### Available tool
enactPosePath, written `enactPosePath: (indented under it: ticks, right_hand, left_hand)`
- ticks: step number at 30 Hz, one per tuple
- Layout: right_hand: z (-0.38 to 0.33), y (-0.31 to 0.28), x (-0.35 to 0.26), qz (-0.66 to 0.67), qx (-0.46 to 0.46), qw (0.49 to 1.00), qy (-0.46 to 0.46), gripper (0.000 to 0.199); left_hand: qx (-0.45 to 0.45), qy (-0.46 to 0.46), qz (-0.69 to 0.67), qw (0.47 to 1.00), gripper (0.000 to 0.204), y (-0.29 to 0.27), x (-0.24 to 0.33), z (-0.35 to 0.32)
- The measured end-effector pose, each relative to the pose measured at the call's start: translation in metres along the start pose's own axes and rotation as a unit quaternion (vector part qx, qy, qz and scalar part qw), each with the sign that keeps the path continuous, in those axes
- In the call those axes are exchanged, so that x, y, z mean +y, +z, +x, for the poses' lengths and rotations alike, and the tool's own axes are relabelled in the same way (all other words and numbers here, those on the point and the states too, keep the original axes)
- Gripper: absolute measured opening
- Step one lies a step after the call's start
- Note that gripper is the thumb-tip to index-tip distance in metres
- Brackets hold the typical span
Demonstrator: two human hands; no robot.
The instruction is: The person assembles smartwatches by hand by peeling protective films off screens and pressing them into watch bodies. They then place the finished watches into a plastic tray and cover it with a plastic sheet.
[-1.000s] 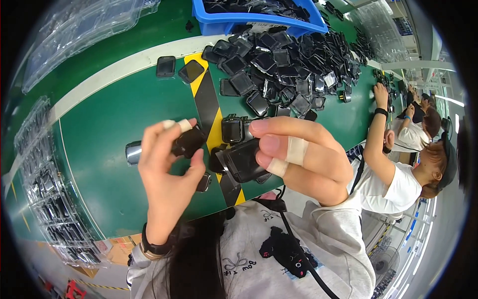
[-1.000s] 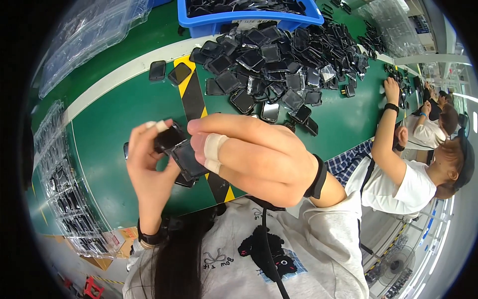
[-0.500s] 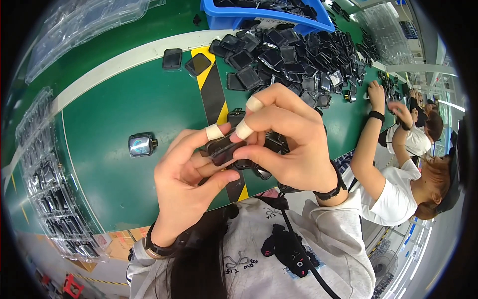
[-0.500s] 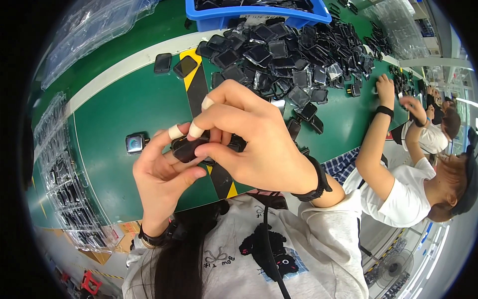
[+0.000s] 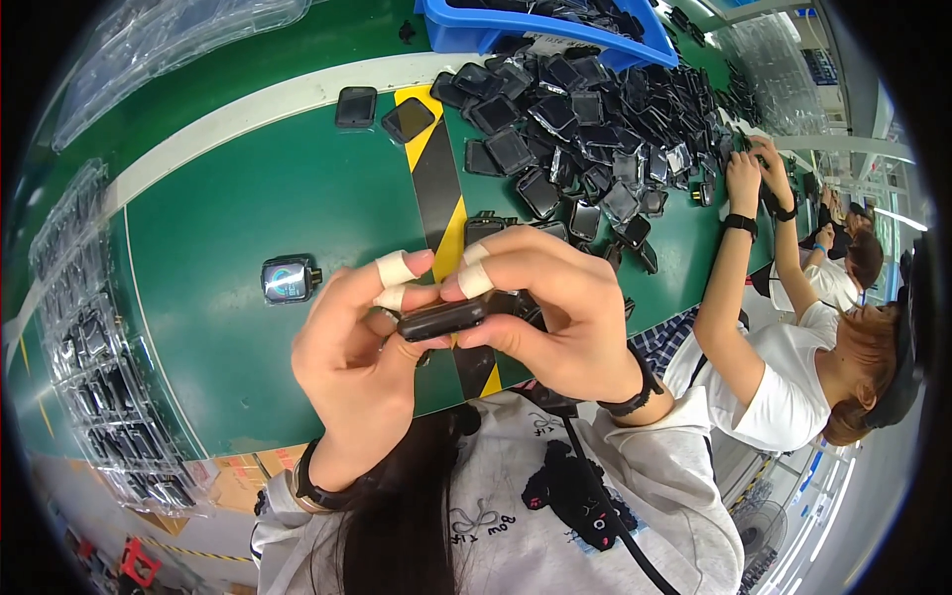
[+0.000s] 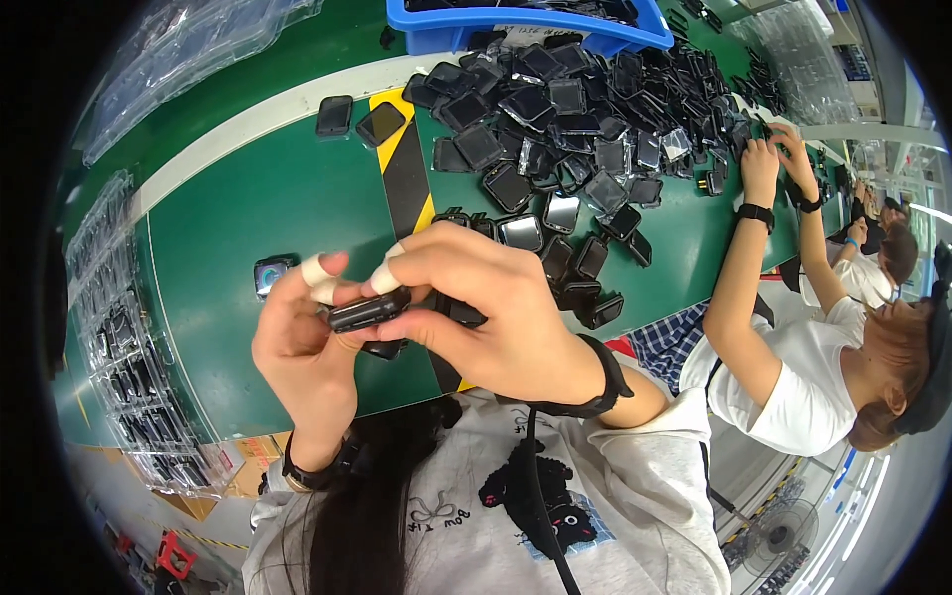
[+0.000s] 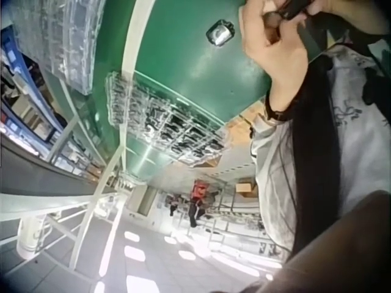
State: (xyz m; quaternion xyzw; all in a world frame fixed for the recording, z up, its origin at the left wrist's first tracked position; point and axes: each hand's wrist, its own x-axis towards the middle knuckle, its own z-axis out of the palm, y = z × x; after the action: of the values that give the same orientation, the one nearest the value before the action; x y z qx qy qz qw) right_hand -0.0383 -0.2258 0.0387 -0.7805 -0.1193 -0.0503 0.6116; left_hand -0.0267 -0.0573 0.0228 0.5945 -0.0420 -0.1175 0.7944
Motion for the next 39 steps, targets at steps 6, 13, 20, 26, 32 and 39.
enactPosePath:
  ticks: [6,13,20,26,32,39]
  right_hand:
    - [-0.010,0.005,0.002,-0.023,0.028,0.998,-0.055,0.024]
    - [-0.014,0.023,0.004,0.000,0.070,0.997,-0.019,0.022]
    - [-0.002,0.016,-0.009,-0.016,0.035,0.999,-0.018,0.033]
    - [-0.006,0.016,-0.016,0.039,0.094,0.994,0.042,0.038]
    - [-0.007,0.018,-0.014,-0.053,0.076,0.993,-0.066,0.031]
    - [-0.005,0.029,-0.014,-0.119,0.083,0.985,-0.089,0.029]
  left_hand:
    - [-0.051,0.100,0.050,0.992,0.022,-0.004,0.002,0.001]
    - [-0.057,0.137,0.061,0.987,0.011,-0.018,-0.013,0.000]
    - [-0.029,0.018,-0.168,0.985,0.011,-0.010,-0.009,0.004]
    - [-0.035,0.177,0.175,0.968,0.015,-0.007,0.013,0.007]
    - [-0.070,0.176,0.241,0.952,0.017,-0.006,0.020,0.000]
    - [-0.021,0.220,0.235,0.947,0.019,-0.013,0.003,-0.007]
